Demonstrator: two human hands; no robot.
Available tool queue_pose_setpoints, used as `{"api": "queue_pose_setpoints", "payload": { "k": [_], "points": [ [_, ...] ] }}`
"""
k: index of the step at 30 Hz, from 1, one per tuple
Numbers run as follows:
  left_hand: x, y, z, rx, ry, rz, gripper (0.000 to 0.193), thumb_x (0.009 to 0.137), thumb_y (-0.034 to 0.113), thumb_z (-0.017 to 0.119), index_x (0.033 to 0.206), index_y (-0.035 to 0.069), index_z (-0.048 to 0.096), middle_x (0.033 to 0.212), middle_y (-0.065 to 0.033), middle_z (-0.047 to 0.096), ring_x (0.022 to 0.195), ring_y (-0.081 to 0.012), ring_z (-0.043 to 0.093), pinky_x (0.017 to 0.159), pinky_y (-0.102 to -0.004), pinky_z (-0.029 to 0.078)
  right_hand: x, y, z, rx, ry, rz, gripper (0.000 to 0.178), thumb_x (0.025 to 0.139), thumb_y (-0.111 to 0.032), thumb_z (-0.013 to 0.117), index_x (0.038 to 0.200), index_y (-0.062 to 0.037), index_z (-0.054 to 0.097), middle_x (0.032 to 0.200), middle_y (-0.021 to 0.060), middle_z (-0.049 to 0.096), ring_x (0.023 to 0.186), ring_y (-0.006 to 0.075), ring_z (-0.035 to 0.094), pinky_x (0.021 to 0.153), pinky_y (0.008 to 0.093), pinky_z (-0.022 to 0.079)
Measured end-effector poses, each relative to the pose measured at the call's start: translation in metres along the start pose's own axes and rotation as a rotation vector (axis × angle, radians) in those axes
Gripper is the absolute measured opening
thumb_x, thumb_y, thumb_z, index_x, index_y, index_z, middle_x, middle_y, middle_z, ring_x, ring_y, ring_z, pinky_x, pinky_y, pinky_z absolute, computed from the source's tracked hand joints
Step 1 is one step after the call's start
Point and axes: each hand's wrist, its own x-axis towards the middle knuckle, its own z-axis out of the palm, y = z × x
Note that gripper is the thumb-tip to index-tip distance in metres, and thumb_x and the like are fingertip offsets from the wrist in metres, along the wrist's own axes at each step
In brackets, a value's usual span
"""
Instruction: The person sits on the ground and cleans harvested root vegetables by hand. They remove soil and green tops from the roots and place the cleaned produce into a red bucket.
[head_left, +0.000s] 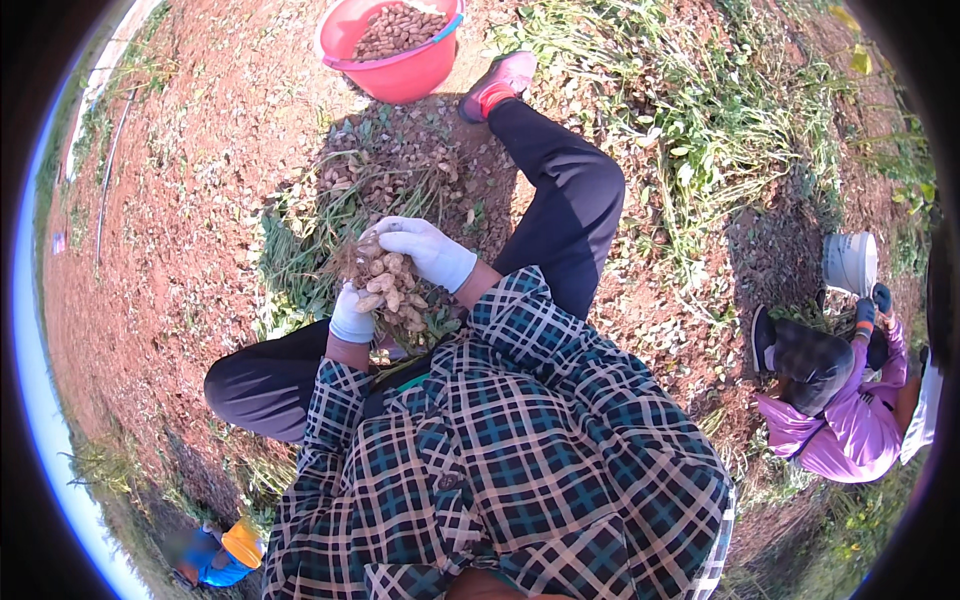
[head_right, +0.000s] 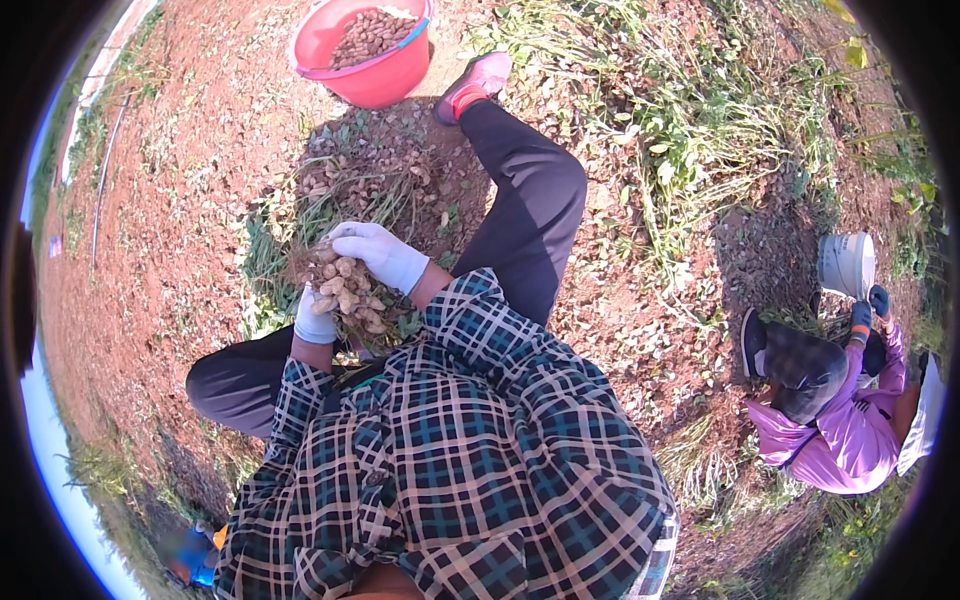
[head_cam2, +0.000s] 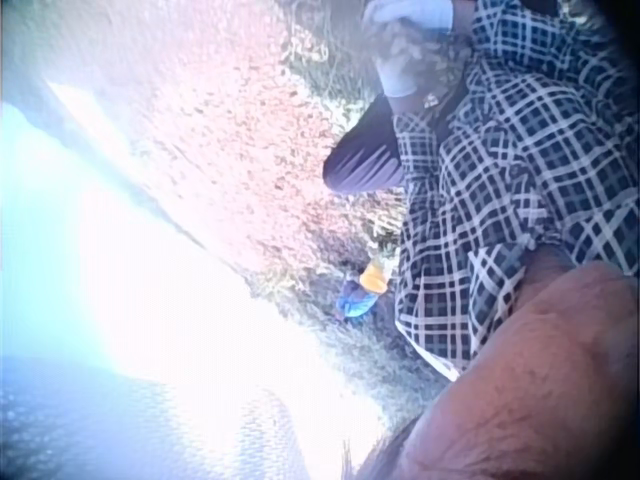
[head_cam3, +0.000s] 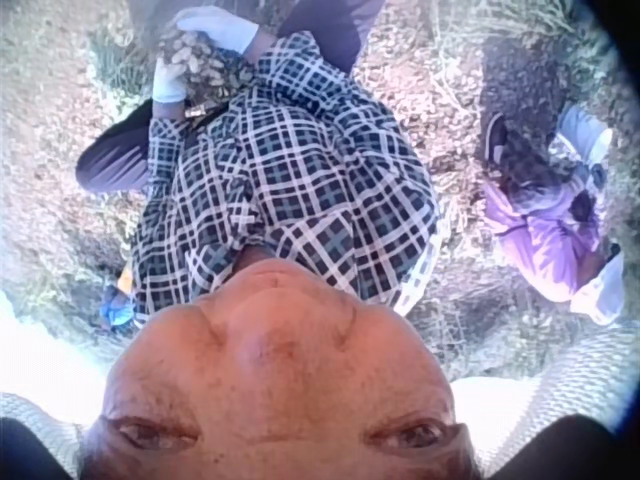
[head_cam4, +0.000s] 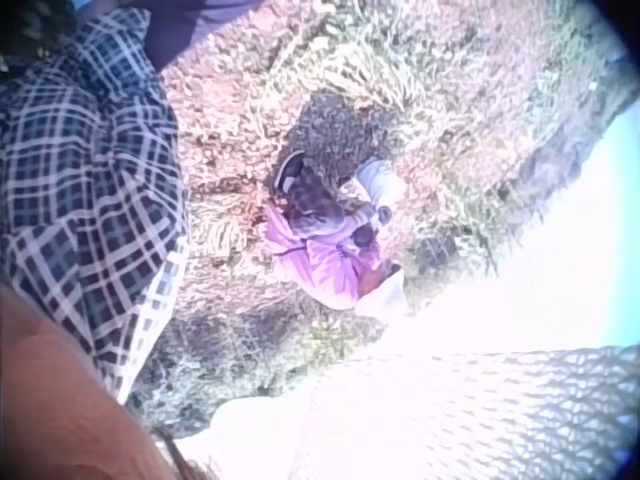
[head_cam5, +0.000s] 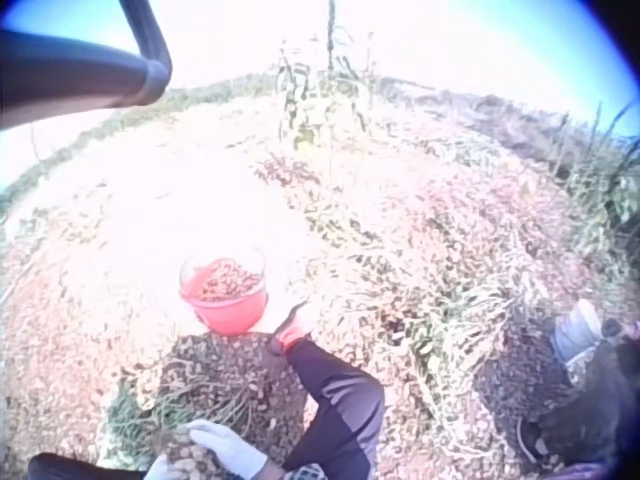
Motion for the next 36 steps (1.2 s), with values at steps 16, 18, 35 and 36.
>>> {"api": "queue_pose_setpoints", "payload": {
  "k": [16, 18, 35, 36],
  "points": [
    [-0.014, 0.007, 0.016, 0.306, 0.137, 0.037, 0.045, 0.088, 0.007, 0.057, 0.13, 0.0, 0.043, 0.124, -0.011, 0.053, 0.108, -0.0212, 0.055, 0.094, -0.034, 0.048, -0.006, -0.006, 0.021, 0.347, -0.036, 0.116, 0.038, 0.094, -0.016, 0.042, 0.126, 0.0039, 0.048, 0.124, 0.0109, 0.054, 0.114, 0.0167, 0.052, 0.099, 0.0286, 0.04],
    [-0.014, 0.002, 0.015, -0.053, 0.072, 0.081, 0.039, 0.095, 0.011, 0.047, 0.131, 0.0, 0.041, 0.125, -0.0108, 0.052, 0.11, -0.0212, 0.054, 0.095, -0.034, 0.047, -0.003, -0.003, 0.012, -0.382, -0.052, -0.164, 0.036, 0.091, -0.01, 0.043, 0.123, 0.005, 0.049, 0.119, 0.0119, 0.056, 0.111, 0.0182, 0.053, 0.097, 0.0293, 0.041],
    [0.0, 0.01, 0.035, 0.473, 0.464, 0.115, 0.039, 0.085, 0.012, 0.058, 0.121, -0.001, 0.051, 0.112, -0.0109, 0.061, 0.099, -0.0192, 0.062, 0.086, -0.0326, 0.051, -0.001, -0.011, 0.028, -0.695, 0.038, -0.328, 0.053, 0.078, -0.024, 0.073, 0.12, 0.0012, 0.053, 0.11, 0.0109, 0.059, 0.096, 0.0145, 0.06, 0.083, 0.0277, 0.049],
    [0.001, 0.01, 0.04, 0.521, 0.492, 0.115, 0.039, 0.087, 0.017, 0.057, 0.122, 0.0, 0.05, 0.113, -0.0115, 0.061, 0.099, -0.0188, 0.062, 0.086, -0.0331, 0.051, 0.001, -0.005, 0.027, -0.865, 0.099, -0.422, 0.055, 0.077, -0.025, 0.074, 0.12, 0.0017, 0.053, 0.108, 0.0127, 0.061, 0.093, 0.0154, 0.062, 0.081, 0.0279, 0.05]
  ]
}}
